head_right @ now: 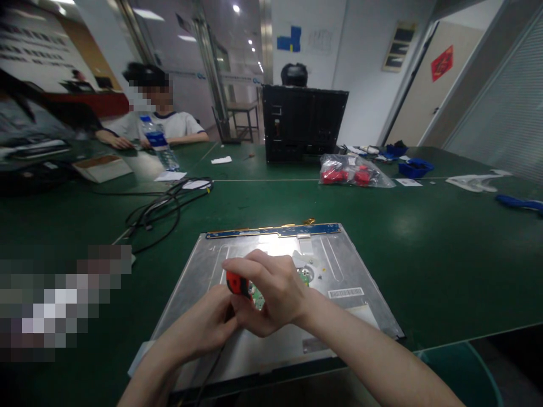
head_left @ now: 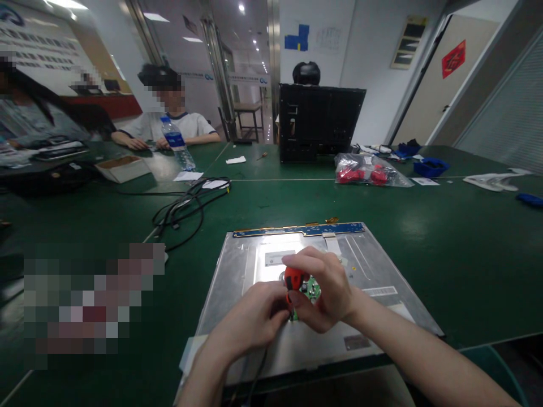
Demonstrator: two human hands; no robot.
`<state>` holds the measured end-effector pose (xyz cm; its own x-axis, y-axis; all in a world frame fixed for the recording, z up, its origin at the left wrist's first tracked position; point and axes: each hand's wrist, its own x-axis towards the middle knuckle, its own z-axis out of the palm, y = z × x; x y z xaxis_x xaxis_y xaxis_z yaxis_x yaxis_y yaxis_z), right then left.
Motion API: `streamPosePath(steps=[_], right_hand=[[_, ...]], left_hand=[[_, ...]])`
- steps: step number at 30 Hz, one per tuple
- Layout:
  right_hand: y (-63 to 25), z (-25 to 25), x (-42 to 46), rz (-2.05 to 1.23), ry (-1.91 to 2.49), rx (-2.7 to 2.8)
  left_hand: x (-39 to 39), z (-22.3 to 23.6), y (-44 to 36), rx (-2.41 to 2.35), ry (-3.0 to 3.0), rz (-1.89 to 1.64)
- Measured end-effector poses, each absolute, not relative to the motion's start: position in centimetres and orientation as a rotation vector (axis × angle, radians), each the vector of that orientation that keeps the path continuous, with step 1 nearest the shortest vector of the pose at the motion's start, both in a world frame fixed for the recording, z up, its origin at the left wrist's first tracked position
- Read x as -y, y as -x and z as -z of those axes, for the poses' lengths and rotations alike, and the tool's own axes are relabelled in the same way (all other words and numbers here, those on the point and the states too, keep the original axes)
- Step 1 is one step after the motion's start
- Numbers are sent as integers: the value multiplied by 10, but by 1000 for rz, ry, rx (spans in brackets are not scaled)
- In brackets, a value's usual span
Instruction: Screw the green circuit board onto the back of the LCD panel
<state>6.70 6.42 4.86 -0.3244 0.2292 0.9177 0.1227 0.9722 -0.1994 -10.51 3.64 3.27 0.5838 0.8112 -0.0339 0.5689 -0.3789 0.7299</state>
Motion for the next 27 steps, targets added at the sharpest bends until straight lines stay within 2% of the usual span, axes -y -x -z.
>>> streamPosePath(steps=[27], right_hand=[[-66,-47,-64,-52,318,1888]], left_hand=[[-37,-31,106,-1086,-2074,-439]])
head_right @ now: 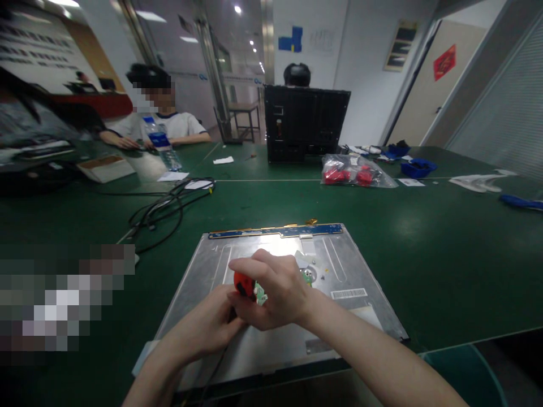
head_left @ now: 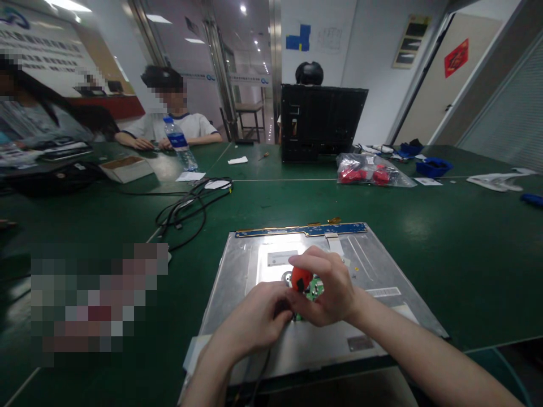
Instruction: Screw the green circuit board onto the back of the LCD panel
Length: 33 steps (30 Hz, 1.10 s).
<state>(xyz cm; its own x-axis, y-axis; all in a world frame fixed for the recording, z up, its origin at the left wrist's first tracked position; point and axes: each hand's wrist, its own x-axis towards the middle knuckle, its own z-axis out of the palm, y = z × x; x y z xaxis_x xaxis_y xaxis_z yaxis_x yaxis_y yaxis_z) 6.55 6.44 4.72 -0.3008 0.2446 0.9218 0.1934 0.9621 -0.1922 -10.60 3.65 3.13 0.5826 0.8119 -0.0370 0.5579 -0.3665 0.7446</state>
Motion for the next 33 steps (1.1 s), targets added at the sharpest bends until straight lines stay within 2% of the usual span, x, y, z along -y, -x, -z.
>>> streamPosePath(steps=[33], right_hand=[[-63,-47,-66,-102,299,1868]], left_hand=[[-36,-28,107,-1051,-2048,-470]])
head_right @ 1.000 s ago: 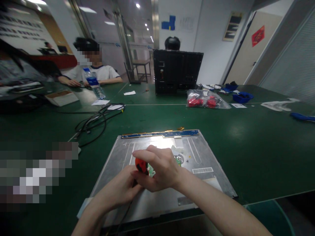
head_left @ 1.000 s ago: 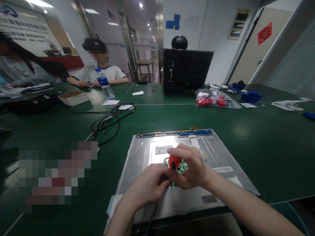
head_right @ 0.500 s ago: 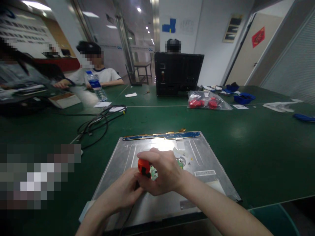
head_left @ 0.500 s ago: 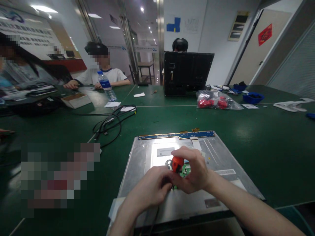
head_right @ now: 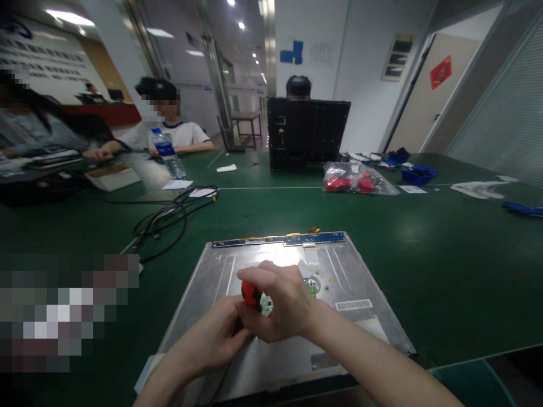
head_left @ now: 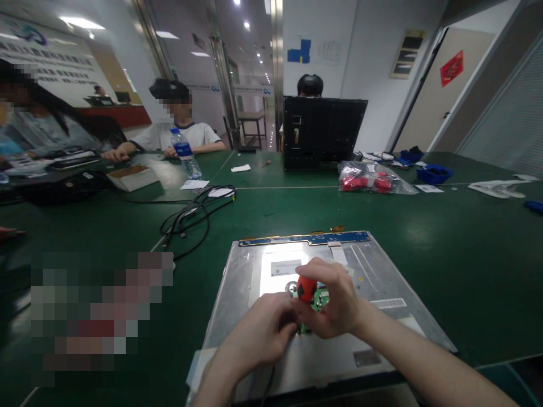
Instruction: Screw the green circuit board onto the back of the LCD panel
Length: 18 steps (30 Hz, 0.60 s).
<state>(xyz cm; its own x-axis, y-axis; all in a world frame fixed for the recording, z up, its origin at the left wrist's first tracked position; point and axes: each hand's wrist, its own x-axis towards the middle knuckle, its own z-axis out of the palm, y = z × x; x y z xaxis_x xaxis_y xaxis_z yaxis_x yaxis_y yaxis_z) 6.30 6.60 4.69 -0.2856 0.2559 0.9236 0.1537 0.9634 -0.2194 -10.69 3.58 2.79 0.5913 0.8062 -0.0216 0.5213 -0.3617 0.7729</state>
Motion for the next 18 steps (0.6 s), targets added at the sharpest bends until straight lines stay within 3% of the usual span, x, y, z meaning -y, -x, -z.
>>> streamPosePath(steps=[18], right_hand=[[-62,-48,-62,-88,340,1884]], left_hand=[[-36,-23,107,-1050,-2061,-508]])
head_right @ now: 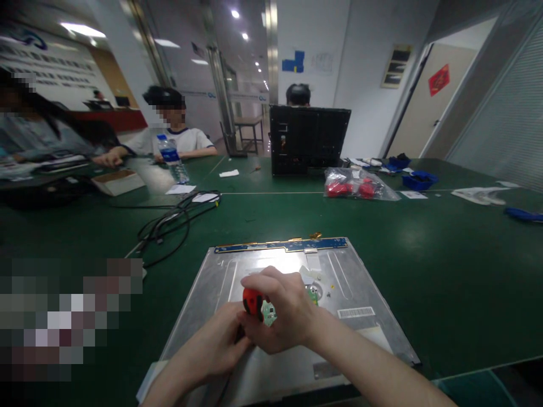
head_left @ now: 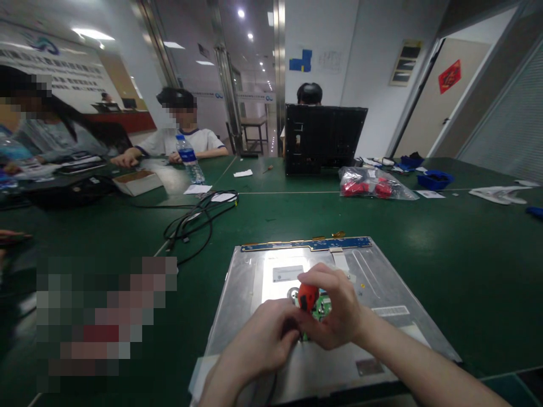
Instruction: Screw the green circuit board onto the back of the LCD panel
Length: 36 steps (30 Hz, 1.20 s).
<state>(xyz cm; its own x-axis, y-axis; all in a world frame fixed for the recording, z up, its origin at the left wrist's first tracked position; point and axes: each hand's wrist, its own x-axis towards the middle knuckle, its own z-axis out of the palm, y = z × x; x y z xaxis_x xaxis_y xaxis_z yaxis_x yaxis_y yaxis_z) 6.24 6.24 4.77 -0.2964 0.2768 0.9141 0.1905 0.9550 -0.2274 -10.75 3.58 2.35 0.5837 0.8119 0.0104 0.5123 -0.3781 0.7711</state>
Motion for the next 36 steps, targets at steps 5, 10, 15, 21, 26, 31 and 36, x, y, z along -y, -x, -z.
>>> streamPosePath(steps=[5,10,15,21,26,31,36], right_hand=[[-64,-48,-65,-151,268,1917],[-65,-48,-64,-168,271,1925],[-63,-48,-63,-123,315,1894],[-63,-48,-62,-79,335,1925],[-66,-48,-63,-153,279,1953],[-66,-50,-61,-123,325,1938],[-65,-50,-61,-102,348,1920]], left_hand=[[-34,-25,106,-1051,-2063,-503],[-35,-26,107,-1022,-2093,-515],[-35,-24,108,-1035,-2095,-542],[-35,-27,106,-1058,-2087,-517],[-35,-30,105,-1053,-2101,-453],[-35,-26,105,-1063,-2114,-487],[-35,-24,107,-1065,-2111,-492]])
